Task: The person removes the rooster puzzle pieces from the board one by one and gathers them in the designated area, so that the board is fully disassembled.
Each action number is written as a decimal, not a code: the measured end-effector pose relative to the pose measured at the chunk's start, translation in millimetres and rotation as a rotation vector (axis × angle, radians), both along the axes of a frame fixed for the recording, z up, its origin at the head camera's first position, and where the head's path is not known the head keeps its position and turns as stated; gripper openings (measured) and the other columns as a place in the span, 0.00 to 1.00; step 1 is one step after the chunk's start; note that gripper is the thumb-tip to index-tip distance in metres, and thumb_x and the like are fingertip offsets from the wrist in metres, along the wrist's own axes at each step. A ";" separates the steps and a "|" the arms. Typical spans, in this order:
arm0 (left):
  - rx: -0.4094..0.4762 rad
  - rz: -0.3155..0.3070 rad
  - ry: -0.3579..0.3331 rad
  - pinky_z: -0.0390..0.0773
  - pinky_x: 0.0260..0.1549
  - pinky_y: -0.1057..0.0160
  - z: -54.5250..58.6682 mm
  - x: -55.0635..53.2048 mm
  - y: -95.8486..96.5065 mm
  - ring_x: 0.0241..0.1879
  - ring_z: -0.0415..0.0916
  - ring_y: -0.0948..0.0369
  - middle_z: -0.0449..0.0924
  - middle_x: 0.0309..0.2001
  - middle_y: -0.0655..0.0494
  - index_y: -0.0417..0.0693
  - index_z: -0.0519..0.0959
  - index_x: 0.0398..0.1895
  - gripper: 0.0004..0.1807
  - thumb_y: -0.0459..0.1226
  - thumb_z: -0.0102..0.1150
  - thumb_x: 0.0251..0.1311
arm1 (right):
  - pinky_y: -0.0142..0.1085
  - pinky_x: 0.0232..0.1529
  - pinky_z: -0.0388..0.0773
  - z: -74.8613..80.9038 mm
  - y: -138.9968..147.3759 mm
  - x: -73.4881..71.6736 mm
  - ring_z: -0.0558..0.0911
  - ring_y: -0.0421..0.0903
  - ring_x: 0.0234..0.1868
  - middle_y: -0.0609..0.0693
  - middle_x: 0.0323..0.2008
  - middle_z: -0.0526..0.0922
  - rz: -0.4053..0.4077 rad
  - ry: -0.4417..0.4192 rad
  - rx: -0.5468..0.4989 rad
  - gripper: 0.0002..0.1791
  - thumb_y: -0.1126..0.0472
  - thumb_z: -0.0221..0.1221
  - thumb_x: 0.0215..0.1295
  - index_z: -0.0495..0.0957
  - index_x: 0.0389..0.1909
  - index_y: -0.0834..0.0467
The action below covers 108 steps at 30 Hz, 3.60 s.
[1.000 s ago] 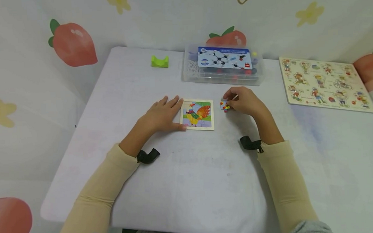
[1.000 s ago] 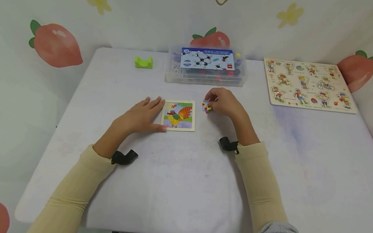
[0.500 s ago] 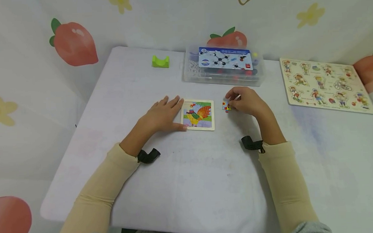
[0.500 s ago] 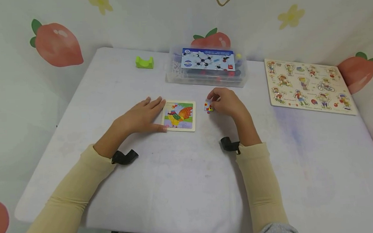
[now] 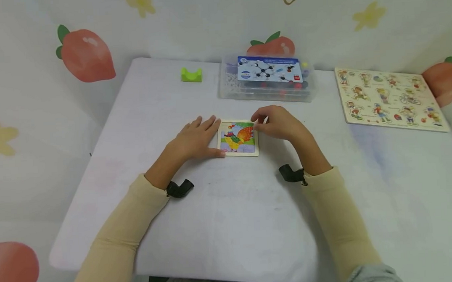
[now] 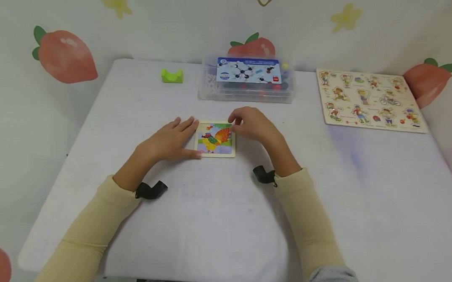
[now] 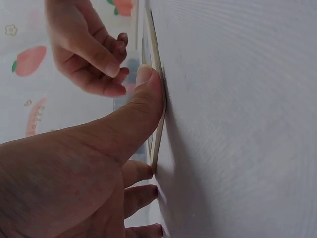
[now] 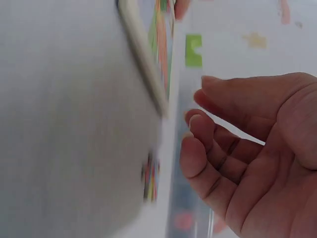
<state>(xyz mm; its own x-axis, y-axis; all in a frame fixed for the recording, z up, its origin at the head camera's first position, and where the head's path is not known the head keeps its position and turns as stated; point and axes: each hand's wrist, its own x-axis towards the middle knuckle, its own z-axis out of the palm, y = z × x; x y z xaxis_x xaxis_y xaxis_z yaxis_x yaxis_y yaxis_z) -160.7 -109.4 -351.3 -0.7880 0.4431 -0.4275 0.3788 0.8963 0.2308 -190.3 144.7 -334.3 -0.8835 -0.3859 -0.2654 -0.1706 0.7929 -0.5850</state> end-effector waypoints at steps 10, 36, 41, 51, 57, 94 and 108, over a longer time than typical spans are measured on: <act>0.002 -0.008 -0.005 0.44 0.71 0.38 1.4 -0.2 1.1 0.77 0.33 0.40 0.36 0.81 0.50 0.50 0.42 0.82 0.58 0.65 0.60 0.60 | 0.45 0.47 0.75 -7.9 -36.9 0.8 0.76 0.53 0.42 0.56 0.40 0.81 0.024 -0.082 0.101 0.24 0.57 0.69 0.63 0.79 0.60 0.57; 0.002 -0.008 -0.002 0.44 0.71 0.39 2.8 -0.1 -0.7 0.77 0.33 0.40 0.36 0.81 0.51 0.50 0.42 0.82 0.58 0.66 0.59 0.60 | 0.50 0.53 0.75 -9.1 -45.9 5.8 0.75 0.57 0.46 0.60 0.48 0.77 -0.016 -0.014 0.003 0.20 0.68 0.65 0.63 0.68 0.52 0.61; -0.005 -0.013 -0.007 0.44 0.71 0.39 1.7 -0.8 0.3 0.77 0.33 0.40 0.36 0.81 0.51 0.50 0.42 0.82 0.58 0.66 0.60 0.59 | 0.50 0.55 0.75 -9.5 -42.9 6.5 0.75 0.57 0.48 0.60 0.50 0.78 -0.044 -0.010 -0.022 0.13 0.73 0.53 0.68 0.70 0.51 0.60; -0.009 -0.012 -0.001 0.45 0.71 0.39 0.5 -1.1 -0.4 0.77 0.33 0.40 0.36 0.81 0.51 0.50 0.42 0.82 0.58 0.66 0.60 0.59 | 0.47 0.51 0.79 -11.8 -40.8 2.9 0.76 0.56 0.47 0.60 0.47 0.78 -0.087 -0.018 -0.099 0.13 0.74 0.49 0.68 0.72 0.49 0.60; -0.008 -0.008 -0.007 0.44 0.71 0.38 1.5 -0.9 -1.5 0.77 0.33 0.40 0.36 0.81 0.50 0.50 0.42 0.82 0.58 0.66 0.59 0.60 | 0.44 0.44 0.79 -12.9 -40.6 -0.1 0.76 0.55 0.43 0.58 0.45 0.78 -0.096 -0.023 -0.156 0.12 0.73 0.50 0.68 0.74 0.48 0.60; 0.002 -0.006 0.005 0.44 0.71 0.38 2.9 2.6 0.7 0.77 0.33 0.40 0.36 0.81 0.50 0.49 0.42 0.82 0.58 0.64 0.60 0.61 | 0.40 0.44 0.82 -14.3 2.8 8.1 0.83 0.55 0.42 0.62 0.45 0.77 -0.217 -0.123 -0.272 0.14 0.74 0.49 0.71 0.78 0.52 0.66; 0.001 0.002 0.000 0.43 0.71 0.39 3.4 3.0 -0.2 0.77 0.32 0.41 0.36 0.81 0.51 0.49 0.41 0.82 0.58 0.65 0.60 0.61 | 0.40 0.47 0.82 -12.6 30.0 14.8 0.83 0.55 0.44 0.63 0.46 0.76 -0.234 -0.124 -0.274 0.15 0.73 0.47 0.70 0.77 0.53 0.69</act>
<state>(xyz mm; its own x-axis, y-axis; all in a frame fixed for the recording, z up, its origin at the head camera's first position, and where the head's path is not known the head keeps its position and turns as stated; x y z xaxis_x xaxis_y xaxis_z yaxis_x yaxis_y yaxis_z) -157.7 -109.6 -347.9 -0.7888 0.4416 -0.4275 0.3767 0.8969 0.2315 -175.4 174.6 -346.9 -0.9238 -0.2487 -0.2910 0.0822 0.6136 -0.7853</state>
